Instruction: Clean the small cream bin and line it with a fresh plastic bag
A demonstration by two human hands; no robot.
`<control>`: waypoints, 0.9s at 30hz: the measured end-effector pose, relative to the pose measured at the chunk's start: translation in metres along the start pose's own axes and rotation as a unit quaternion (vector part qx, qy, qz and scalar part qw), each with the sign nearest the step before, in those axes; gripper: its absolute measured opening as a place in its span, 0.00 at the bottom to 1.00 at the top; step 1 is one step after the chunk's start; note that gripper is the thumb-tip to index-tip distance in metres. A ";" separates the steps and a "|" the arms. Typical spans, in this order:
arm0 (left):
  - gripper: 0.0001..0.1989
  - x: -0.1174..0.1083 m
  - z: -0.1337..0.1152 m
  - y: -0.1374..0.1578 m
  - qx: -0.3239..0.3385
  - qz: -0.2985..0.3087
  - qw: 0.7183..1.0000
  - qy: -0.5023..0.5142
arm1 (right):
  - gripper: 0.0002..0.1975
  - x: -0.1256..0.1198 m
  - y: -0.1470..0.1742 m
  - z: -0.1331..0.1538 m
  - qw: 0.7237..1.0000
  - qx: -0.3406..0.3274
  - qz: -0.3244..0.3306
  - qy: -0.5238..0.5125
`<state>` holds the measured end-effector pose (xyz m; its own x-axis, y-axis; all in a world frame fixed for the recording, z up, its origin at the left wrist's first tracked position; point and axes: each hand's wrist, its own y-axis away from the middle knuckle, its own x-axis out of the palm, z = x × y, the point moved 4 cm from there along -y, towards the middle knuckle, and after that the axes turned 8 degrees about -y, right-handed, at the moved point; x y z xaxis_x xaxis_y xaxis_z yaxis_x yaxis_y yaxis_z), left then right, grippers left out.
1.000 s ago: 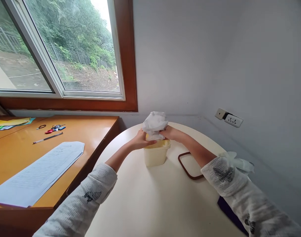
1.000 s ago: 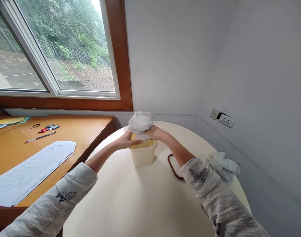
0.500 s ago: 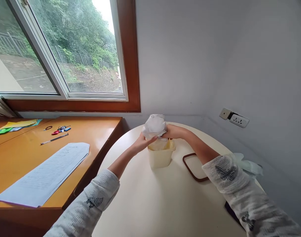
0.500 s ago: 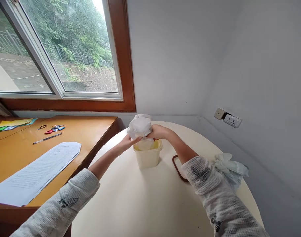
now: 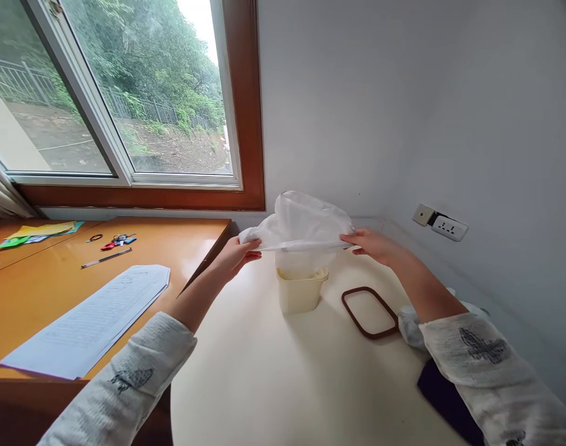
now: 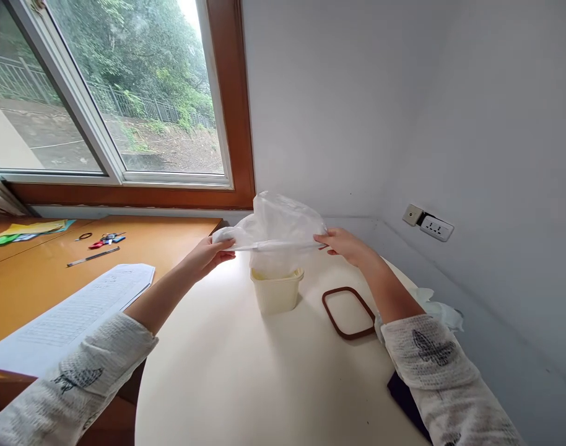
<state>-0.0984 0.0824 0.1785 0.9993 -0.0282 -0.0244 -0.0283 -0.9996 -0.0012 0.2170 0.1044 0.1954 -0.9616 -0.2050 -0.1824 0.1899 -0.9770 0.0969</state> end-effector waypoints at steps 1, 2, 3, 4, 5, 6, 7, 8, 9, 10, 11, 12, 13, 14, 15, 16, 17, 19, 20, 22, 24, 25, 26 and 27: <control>0.17 -0.004 0.002 0.003 -0.006 0.008 1.000 0.012 | 0.13 -0.003 0.004 -0.006 0.999 -0.001 -0.014 -0.043; 0.16 -0.007 0.004 0.008 -0.012 0.016 1.000 0.024 | 0.13 -0.004 0.009 -0.011 0.996 -0.004 -0.021 -0.092; 0.15 -0.009 0.006 0.013 -0.016 0.024 0.999 0.033 | 0.12 -0.005 0.014 -0.017 0.989 -0.008 -0.024 -0.144; 0.15 -0.011 0.008 0.018 -0.018 0.031 0.999 0.040 | 0.11 -0.004 0.019 -0.022 0.981 -0.014 -0.025 -0.193; 0.14 -0.012 0.010 0.025 -0.018 0.037 0.998 0.046 | 0.11 -0.002 0.025 -0.028 0.971 -0.022 -0.025 -0.235; 0.14 -0.013 0.012 0.033 -0.019 0.042 0.998 0.053 | 0.10 0.001 0.031 -0.034 0.962 -0.031 -0.024 -0.269; 0.13 -0.013 0.014 0.042 -0.022 0.045 0.997 0.062 | 0.10 0.005 0.037 -0.040 0.955 -0.041 -0.023 -0.294; 0.13 -0.013 0.017 0.051 -0.025 0.044 0.996 0.072 | 0.10 0.008 0.044 -0.046 0.949 -0.050 -0.021 -0.310; 0.13 -0.012 0.021 0.060 -0.029 0.041 0.995 0.084 | 0.10 0.012 0.051 -0.053 0.946 -0.059 -0.022 -0.319; 0.13 -0.011 0.027 0.069 -0.033 0.037 0.994 0.096 | 0.11 0.016 0.057 -0.061 0.943 -0.064 -0.025 -0.325; 0.12 -0.010 0.033 0.077 -0.038 0.029 0.993 0.109 | 0.11 0.020 0.062 -0.070 0.940 -0.066 -0.029 -0.333; 0.12 -0.008 0.042 0.084 -0.045 0.026 0.992 0.119 | 0.11 0.024 0.067 -0.080 0.936 -0.065 -0.037 -0.344; 0.12 -0.007 0.052 0.090 -0.052 0.018 0.990 0.129 | 0.11 0.028 0.071 -0.090 0.931 -0.060 -0.042 -0.357; 0.12 -0.006 0.063 0.094 -0.062 0.011 0.989 0.136 | 0.11 0.031 0.073 -0.101 0.926 -0.055 -0.048 -0.371; 0.12 -0.004 0.074 0.096 -0.074 0.005 0.987 0.141 | 0.10 0.035 0.073 -0.112 0.923 -0.050 -0.056 -0.378; 0.13 -0.003 0.086 0.097 -0.084 0.002 0.987 0.139 | 0.11 0.038 0.073 -0.122 0.925 -0.042 -0.066 -0.371; 0.14 -0.003 0.097 0.097 -0.092 -0.002 0.988 0.125 | 0.11 0.041 0.071 -0.132 0.933 -0.031 -0.077 -0.351; 0.19 -0.006 0.114 0.095 -0.107 -0.011 0.992 0.059 | 0.13 0.046 0.067 -0.147 0.949 -0.006 -0.096 -0.300; 0.23 -0.008 0.119 0.094 -0.111 -0.017 0.994 0.013 | 0.14 0.048 0.065 -0.153 0.955 0.003 -0.104 -0.277; 0.32 -0.013 0.119 0.093 -0.099 -0.021 0.992 -0.075 | 0.21 0.047 0.063 -0.159 0.960 0.008 -0.123 -0.252; 0.41 -0.014 0.109 0.094 -0.065 -0.007 0.988 -0.140 | 0.35 0.043 0.067 -0.157 0.964 -0.022 -0.155 -0.215; 0.44 -0.013 0.102 0.094 -0.046 0.004 0.985 -0.165 | 0.41 0.041 0.070 -0.152 0.967 -0.055 -0.172 -0.178; 0.46 -0.011 0.095 0.094 -0.031 0.013 0.982 -0.188 | 0.45 0.039 0.074 -0.145 0.969 -0.097 -0.184 -0.131; 0.48 -0.008 0.089 0.093 -0.020 0.019 0.977 -0.209 | 0.47 0.039 0.078 -0.136 0.968 -0.145 -0.188 -0.080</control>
<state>-0.1113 -0.0097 0.0898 0.8998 -0.0706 -0.4306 -0.0561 -0.9973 0.0464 0.2210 0.0124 0.0628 -0.9875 0.1576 0.0045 -0.1544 -0.9610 -0.2293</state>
